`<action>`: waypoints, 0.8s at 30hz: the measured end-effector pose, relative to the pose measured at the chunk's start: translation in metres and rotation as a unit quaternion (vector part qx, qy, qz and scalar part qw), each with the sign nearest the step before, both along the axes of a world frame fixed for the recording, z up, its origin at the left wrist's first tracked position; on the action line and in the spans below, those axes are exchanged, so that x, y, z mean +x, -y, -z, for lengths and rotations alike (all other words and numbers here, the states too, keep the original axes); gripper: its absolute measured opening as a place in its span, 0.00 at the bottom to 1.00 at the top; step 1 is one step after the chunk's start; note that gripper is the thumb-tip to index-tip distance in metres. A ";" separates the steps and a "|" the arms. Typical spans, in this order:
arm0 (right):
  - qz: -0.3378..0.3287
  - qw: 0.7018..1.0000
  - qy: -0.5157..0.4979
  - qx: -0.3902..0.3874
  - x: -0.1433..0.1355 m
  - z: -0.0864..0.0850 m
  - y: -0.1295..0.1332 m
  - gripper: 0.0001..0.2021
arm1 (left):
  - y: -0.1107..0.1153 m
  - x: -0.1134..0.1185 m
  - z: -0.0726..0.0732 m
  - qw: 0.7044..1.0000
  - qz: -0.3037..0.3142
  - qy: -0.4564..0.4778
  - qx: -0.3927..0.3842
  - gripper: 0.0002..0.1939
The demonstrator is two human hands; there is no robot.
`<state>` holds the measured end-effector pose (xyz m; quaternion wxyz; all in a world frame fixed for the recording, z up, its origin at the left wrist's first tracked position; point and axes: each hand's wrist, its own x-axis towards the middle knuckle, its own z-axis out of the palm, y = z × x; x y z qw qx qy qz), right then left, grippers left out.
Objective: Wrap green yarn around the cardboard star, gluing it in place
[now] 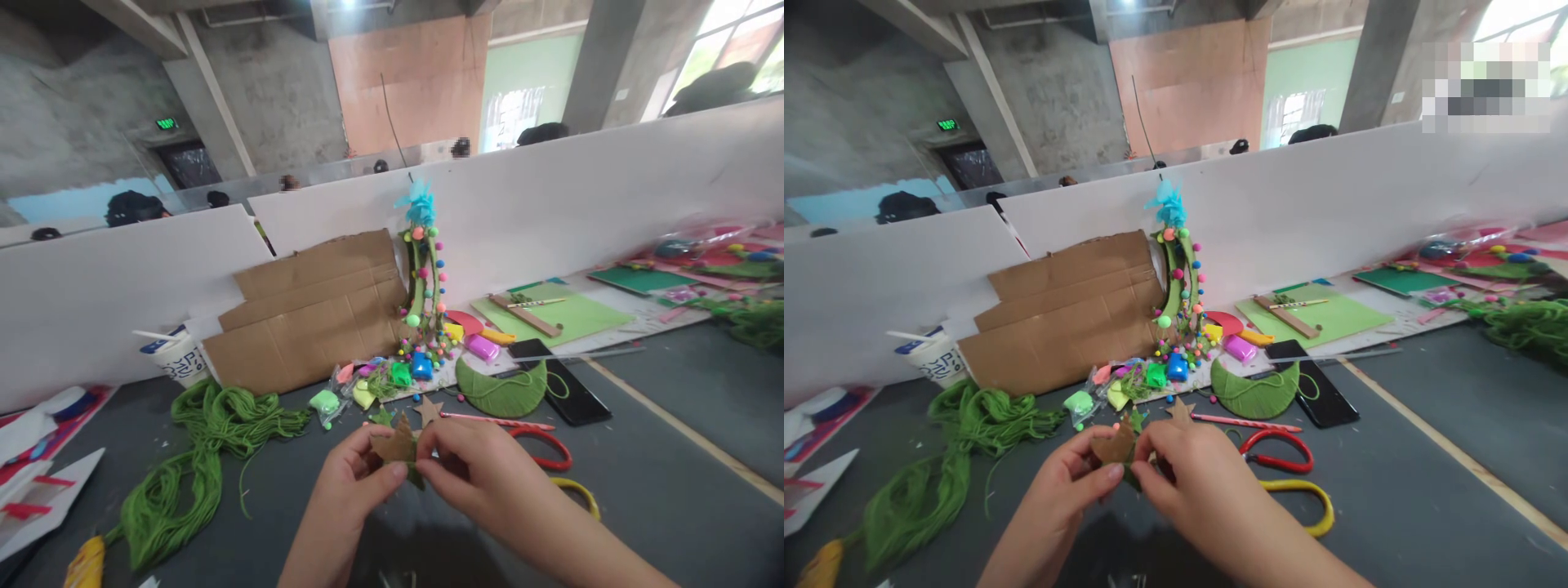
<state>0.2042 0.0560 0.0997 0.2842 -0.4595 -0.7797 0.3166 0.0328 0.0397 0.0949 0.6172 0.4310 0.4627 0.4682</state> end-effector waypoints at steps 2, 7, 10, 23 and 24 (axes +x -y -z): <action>-0.002 0.999 -0.020 -0.030 0.000 0.002 -0.001 0.05 | -0.001 0.001 0.002 1.000 0.013 0.004 0.011 0.08; -0.003 0.992 -0.084 -0.095 -0.001 0.006 -0.005 0.05 | 0.001 0.005 0.004 1.000 0.019 0.019 0.000 0.10; -0.011 0.985 -0.117 -0.128 -0.003 0.009 -0.006 0.07 | 0.002 0.009 0.002 0.999 0.022 0.025 -0.014 0.10; 0.013 0.997 -0.077 -0.018 -0.004 0.005 0.001 0.07 | -0.001 0.007 0.004 0.999 -0.016 0.027 -0.018 0.08; 0.014 0.997 -0.072 -0.010 -0.004 0.005 0.003 0.08 | 0.000 0.007 0.003 0.999 -0.022 0.035 -0.022 0.07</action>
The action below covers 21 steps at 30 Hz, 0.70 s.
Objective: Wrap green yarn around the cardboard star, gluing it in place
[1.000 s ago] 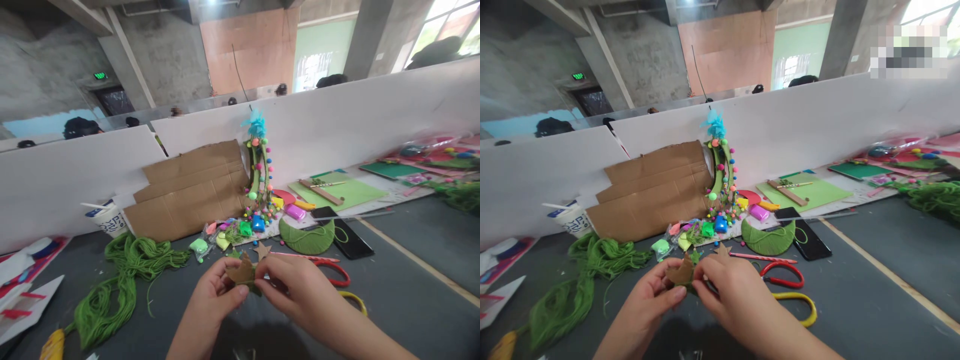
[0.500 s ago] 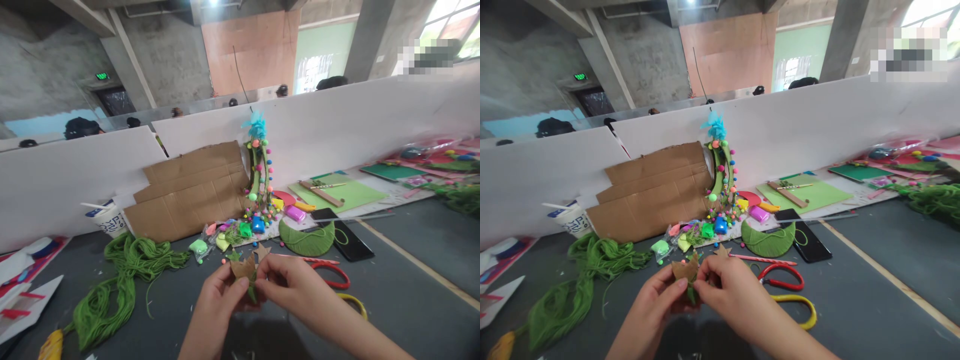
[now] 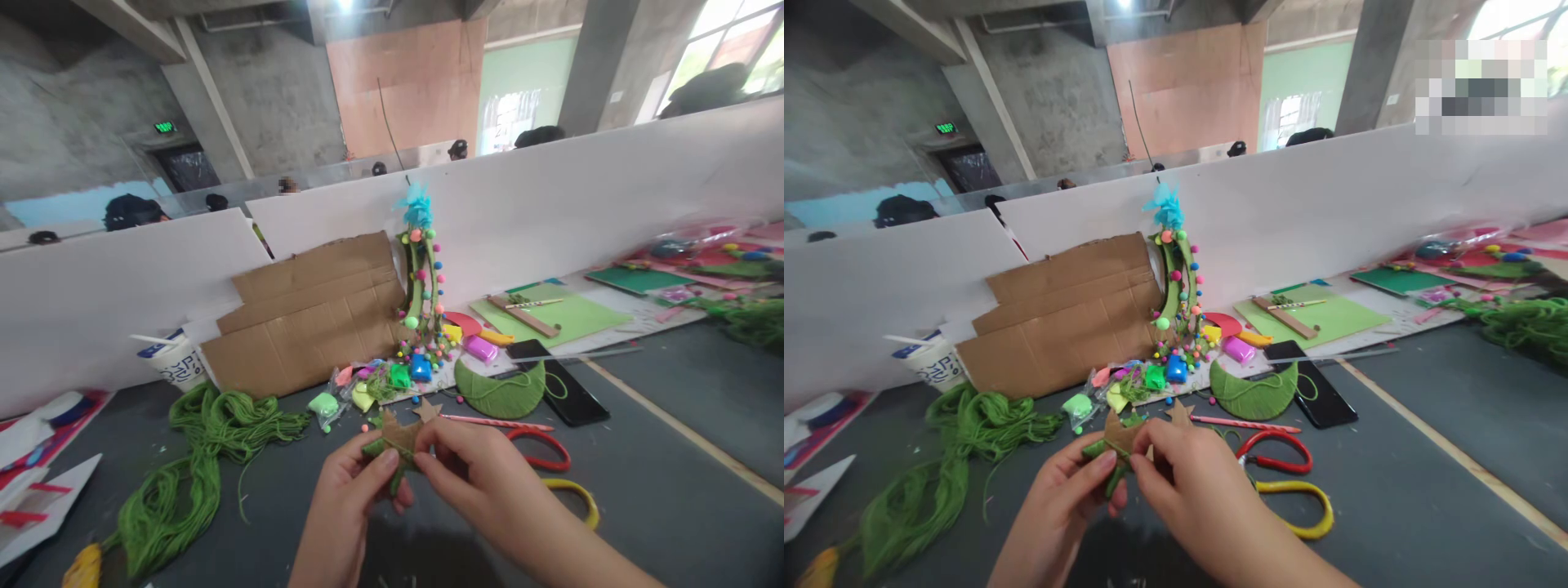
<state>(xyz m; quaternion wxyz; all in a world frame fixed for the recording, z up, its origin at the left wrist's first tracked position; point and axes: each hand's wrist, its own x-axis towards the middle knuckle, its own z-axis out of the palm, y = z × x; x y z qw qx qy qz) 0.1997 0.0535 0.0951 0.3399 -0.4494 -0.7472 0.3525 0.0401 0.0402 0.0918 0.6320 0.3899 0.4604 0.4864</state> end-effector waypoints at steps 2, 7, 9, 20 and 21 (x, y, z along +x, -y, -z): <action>0.002 1.000 0.002 0.003 -0.001 0.001 0.001 0.08 | 0.000 0.000 -0.001 1.000 -0.015 0.017 -0.008 0.06; -0.018 0.996 -0.066 -0.059 -0.003 0.008 -0.005 0.07 | 0.002 -0.001 -0.001 0.996 -0.055 0.061 -0.030 0.04; -0.018 0.991 -0.101 -0.091 -0.004 0.011 -0.009 0.06 | 0.002 -0.001 0.000 0.995 -0.056 0.073 -0.026 0.05; -0.019 0.984 -0.127 -0.126 -0.008 0.023 -0.017 0.06 | -0.001 -0.006 0.008 0.999 -0.008 0.031 -0.012 0.05; -0.015 0.984 -0.125 -0.124 -0.008 0.023 -0.017 0.06 | -0.001 -0.006 0.008 1.000 -0.009 0.015 -0.011 0.03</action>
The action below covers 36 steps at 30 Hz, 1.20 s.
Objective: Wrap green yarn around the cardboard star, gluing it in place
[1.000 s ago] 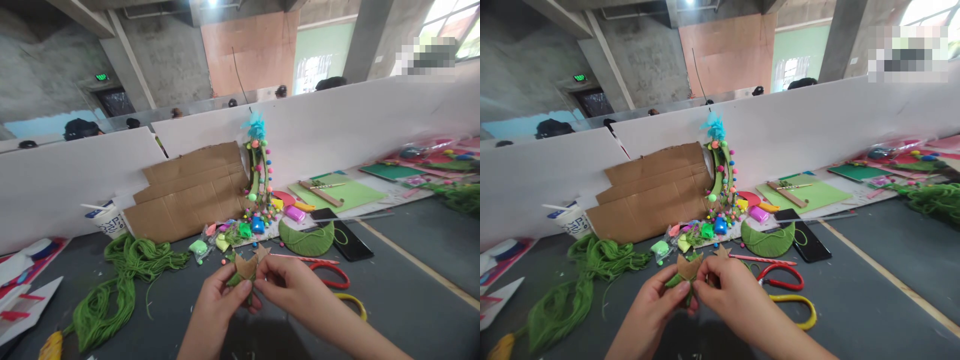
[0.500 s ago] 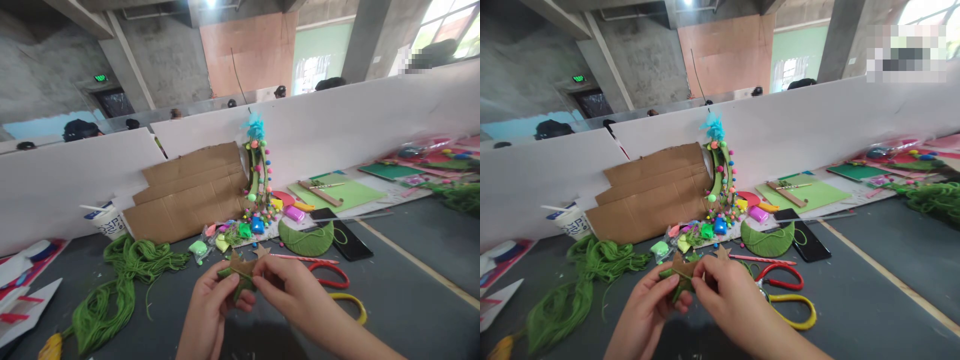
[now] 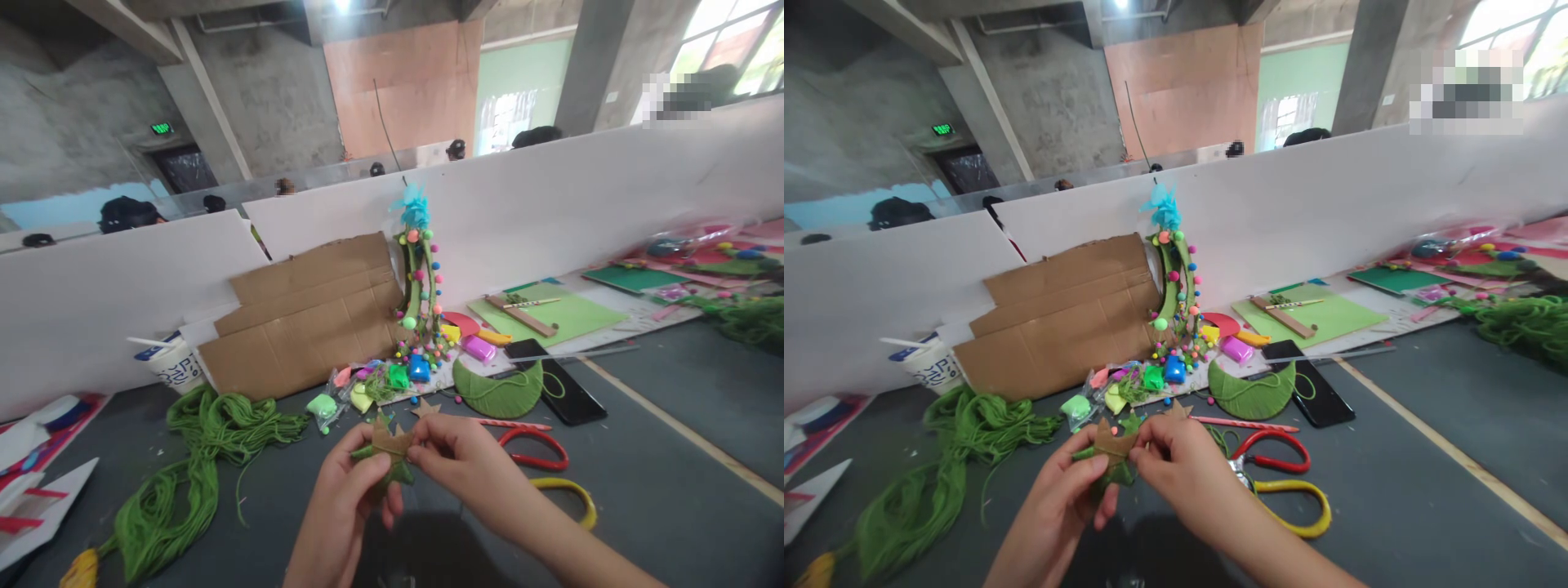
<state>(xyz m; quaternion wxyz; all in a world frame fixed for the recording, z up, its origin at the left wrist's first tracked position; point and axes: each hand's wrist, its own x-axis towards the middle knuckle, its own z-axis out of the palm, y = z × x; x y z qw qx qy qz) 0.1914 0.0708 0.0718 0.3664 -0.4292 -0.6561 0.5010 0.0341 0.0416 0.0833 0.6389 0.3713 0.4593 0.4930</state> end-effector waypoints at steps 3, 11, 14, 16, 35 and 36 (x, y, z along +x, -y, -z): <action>0.008 1.000 0.007 0.008 -0.001 0.001 0.000 0.06 | -0.001 0.002 0.001 0.999 -0.015 -0.034 0.001 0.03; 0.030 0.999 -0.036 -0.007 -0.006 -0.003 0.005 0.05 | 0.000 0.005 -0.002 0.995 -0.075 0.058 -0.026 0.07; 0.001 0.995 -0.083 -0.049 -0.005 -0.002 0.003 0.06 | 0.001 0.005 -0.004 0.991 -0.085 0.089 -0.043 0.09; -0.028 0.991 -0.103 -0.081 -0.003 -0.001 0.000 0.07 | 0.001 0.006 -0.004 0.989 -0.083 0.111 -0.056 0.09; -0.060 0.995 -0.064 -0.053 0.000 0.021 -0.020 0.07 | -0.009 0.006 0.020 0.997 -0.074 -0.007 -0.030 0.08; -0.063 0.995 -0.056 -0.051 0.000 0.021 -0.020 0.07 | -0.010 0.006 0.021 0.996 -0.079 -0.018 -0.023 0.07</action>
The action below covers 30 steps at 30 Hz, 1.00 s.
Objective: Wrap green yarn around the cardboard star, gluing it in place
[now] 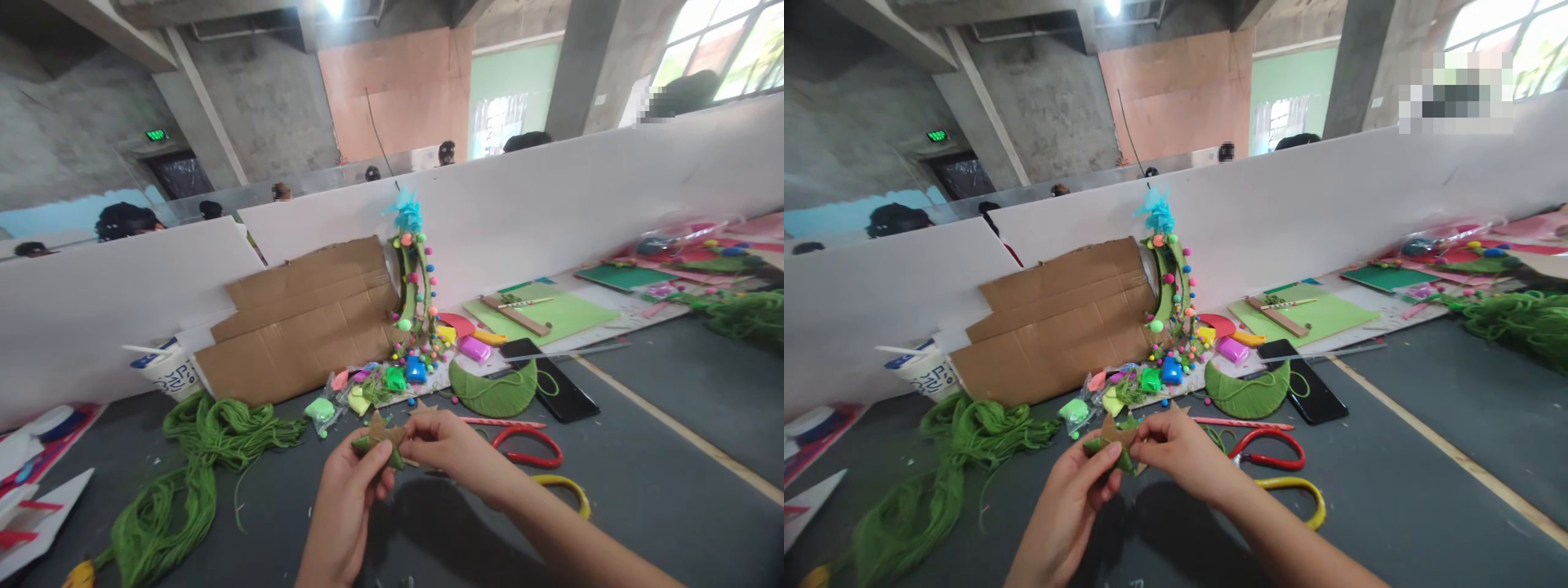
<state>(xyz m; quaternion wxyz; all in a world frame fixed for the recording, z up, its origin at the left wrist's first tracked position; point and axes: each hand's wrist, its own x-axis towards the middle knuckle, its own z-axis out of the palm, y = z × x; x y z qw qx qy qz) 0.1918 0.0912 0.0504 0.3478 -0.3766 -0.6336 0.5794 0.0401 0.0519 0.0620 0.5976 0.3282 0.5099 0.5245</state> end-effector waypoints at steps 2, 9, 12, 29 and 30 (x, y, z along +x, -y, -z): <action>-0.009 1.000 0.018 0.005 0.002 0.001 -0.002 0.07 | -0.003 -0.002 0.003 1.000 -0.014 -0.023 0.008 0.07; -0.027 0.989 0.134 0.058 0.021 -0.005 -0.015 0.12 | -0.012 -0.021 0.003 0.996 -0.062 -0.064 0.017 0.10; 0.023 0.969 0.223 0.102 0.034 -0.009 -0.022 0.14 | -0.010 -0.023 0.002 0.994 -0.070 -0.078 0.020 0.10; 0.091 0.852 0.505 0.104 0.064 -0.001 -0.041 0.14 | 0.036 -0.034 0.023 0.978 -0.120 -0.166 0.024 0.10; 0.099 0.846 0.513 0.105 0.068 -0.002 -0.043 0.14 | 0.038 -0.034 0.024 0.977 -0.127 -0.170 0.025 0.10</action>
